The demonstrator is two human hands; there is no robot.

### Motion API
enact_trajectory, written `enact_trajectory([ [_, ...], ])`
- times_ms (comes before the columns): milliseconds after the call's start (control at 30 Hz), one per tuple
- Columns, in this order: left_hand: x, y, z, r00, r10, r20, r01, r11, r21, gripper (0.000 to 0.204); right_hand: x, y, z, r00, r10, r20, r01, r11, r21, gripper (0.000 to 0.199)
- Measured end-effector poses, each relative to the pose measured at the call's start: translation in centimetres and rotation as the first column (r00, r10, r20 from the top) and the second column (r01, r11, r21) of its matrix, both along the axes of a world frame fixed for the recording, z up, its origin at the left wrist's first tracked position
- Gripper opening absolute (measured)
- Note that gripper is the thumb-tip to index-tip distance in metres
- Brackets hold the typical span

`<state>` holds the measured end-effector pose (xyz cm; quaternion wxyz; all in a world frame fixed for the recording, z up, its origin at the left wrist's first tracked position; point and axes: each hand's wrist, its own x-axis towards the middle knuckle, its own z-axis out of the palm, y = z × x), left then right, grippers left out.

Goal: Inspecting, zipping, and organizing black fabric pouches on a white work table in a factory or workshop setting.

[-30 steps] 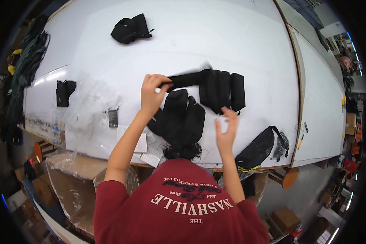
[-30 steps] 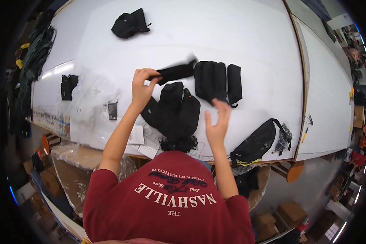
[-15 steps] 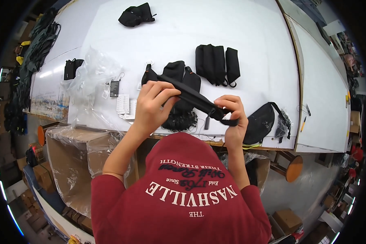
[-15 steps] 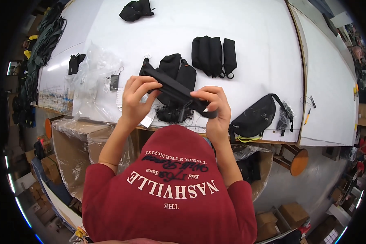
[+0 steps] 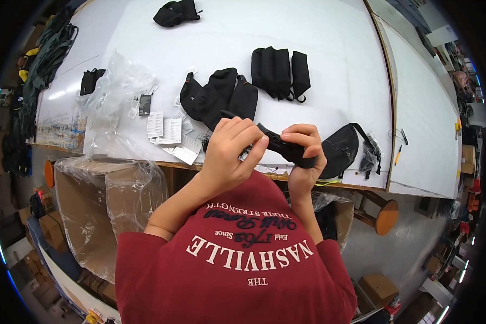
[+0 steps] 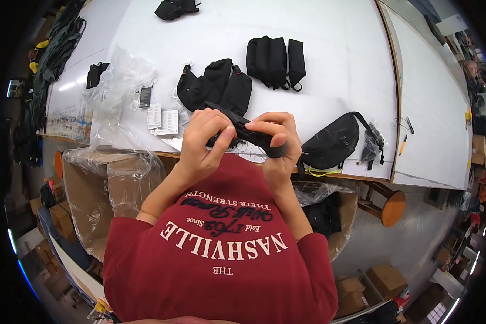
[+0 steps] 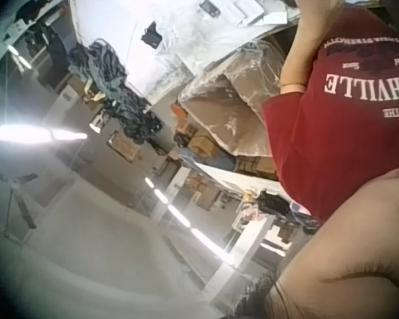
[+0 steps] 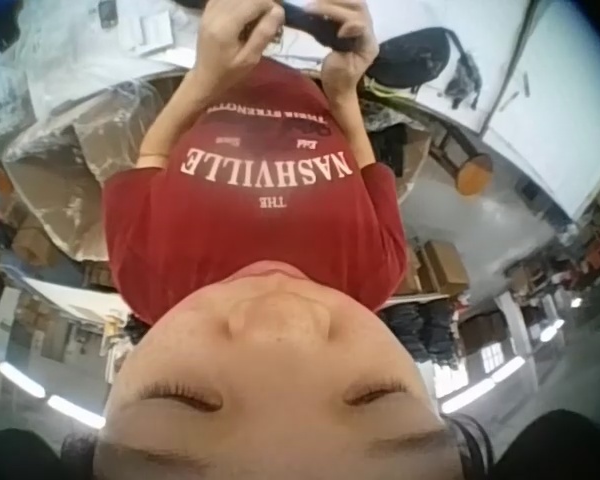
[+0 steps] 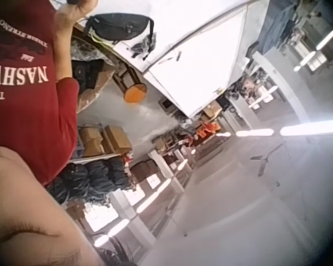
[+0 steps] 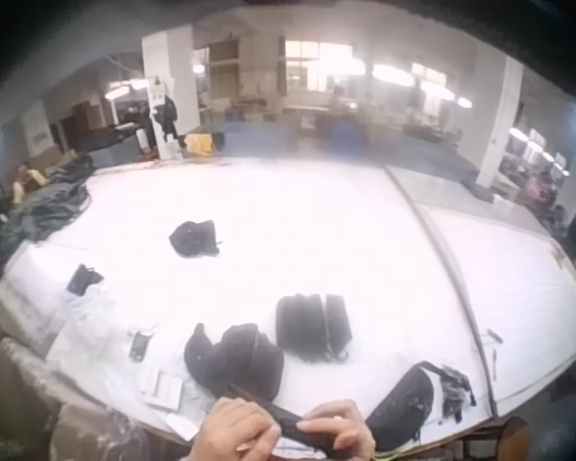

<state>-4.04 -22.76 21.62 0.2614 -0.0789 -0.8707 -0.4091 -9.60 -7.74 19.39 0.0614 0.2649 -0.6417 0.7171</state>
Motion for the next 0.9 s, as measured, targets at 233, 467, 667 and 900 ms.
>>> enact_trajectory([
  [233, 0.7, 1.1, 1.0, 0.988, 0.062, 0.14, -0.101, 0.953, 0.285, 0.019, 0.3, 0.4, -0.4, 0.991, 0.097, -0.094, -0.087, 0.991, 0.098, 0.055],
  [467, 0.9, -0.8, 1.0, 0.945, -0.205, 0.253, 0.143, 0.96, 0.241, 0.009, 0.0, 0.4, 0.0, 0.995, 0.083, -0.05, -0.083, 0.997, 0.011, 0.056],
  [667, 1.8, -3.6, -0.6, 0.956, -0.064, 0.288, 0.039, 0.995, 0.092, 0.012, -1.5, 2.0, -0.8, 0.994, 0.027, 0.109, 0.001, 0.97, -0.242, 0.056],
  [900, 2.7, -6.0, 0.2, 0.944, -0.151, 0.292, 0.098, 0.977, 0.188, 0.026, -2.4, 3.1, -0.2, 0.972, 0.192, 0.137, -0.159, 0.961, -0.224, 0.06],
])
